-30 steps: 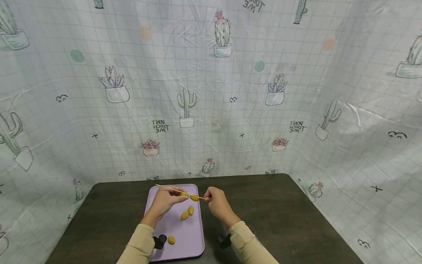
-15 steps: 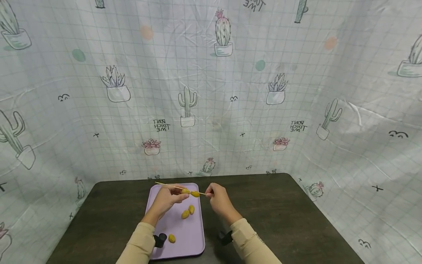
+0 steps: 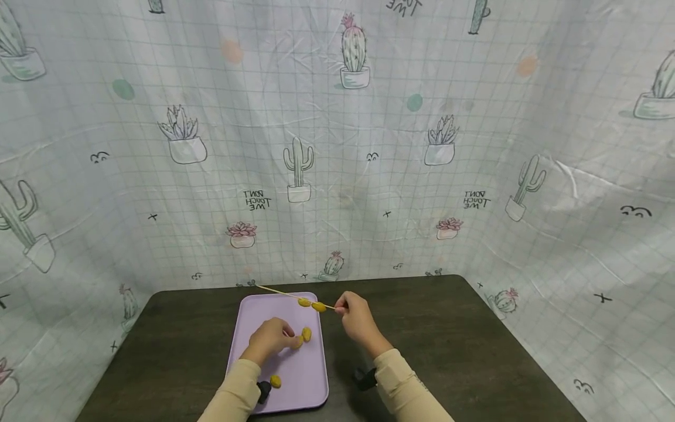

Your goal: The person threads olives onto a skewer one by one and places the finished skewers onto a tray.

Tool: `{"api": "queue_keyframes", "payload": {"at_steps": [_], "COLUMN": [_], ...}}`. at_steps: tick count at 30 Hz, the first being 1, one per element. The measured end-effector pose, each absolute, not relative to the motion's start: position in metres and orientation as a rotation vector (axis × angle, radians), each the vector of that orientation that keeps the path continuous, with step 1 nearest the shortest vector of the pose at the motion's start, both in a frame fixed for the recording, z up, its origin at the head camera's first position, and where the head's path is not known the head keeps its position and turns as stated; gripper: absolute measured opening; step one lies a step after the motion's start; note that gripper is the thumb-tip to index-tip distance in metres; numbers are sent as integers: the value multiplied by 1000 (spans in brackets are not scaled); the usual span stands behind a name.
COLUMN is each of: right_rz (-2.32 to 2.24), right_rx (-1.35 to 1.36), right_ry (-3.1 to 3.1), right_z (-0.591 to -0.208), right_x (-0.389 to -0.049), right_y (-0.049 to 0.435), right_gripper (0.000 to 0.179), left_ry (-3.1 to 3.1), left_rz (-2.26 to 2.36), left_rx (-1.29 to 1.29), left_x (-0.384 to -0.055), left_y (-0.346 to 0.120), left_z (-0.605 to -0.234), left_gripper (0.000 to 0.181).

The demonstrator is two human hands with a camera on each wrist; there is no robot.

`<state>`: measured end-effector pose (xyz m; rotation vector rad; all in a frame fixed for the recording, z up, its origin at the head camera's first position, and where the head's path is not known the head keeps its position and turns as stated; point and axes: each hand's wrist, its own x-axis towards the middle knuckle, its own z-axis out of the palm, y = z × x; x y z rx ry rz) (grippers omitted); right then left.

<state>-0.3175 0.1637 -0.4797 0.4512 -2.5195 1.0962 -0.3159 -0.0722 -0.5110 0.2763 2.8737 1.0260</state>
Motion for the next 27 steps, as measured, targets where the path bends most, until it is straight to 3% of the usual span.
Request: {"api": "queue_keyframes", "payload": {"at_steps": [7,17,27], "right_rz": [1113,1121,1029], "right_rx": [454,454,471], "right_ry": [-2547,-2586,-2626], "right_z": [-476,-477,-495], "right_x": [-318,-316,-312], "right_y": [164,170,179], "right_gripper": [20,20,25], "left_ry": [2950,2944,3120], "left_rz": [911,1237,1424], "left_rx": [267,378,329], "left_x": [-320,-326,-323], "left_y": [-67,-95,-124], "left_z": [-515,-494,-490], "left_gripper": [22,16,24]}}
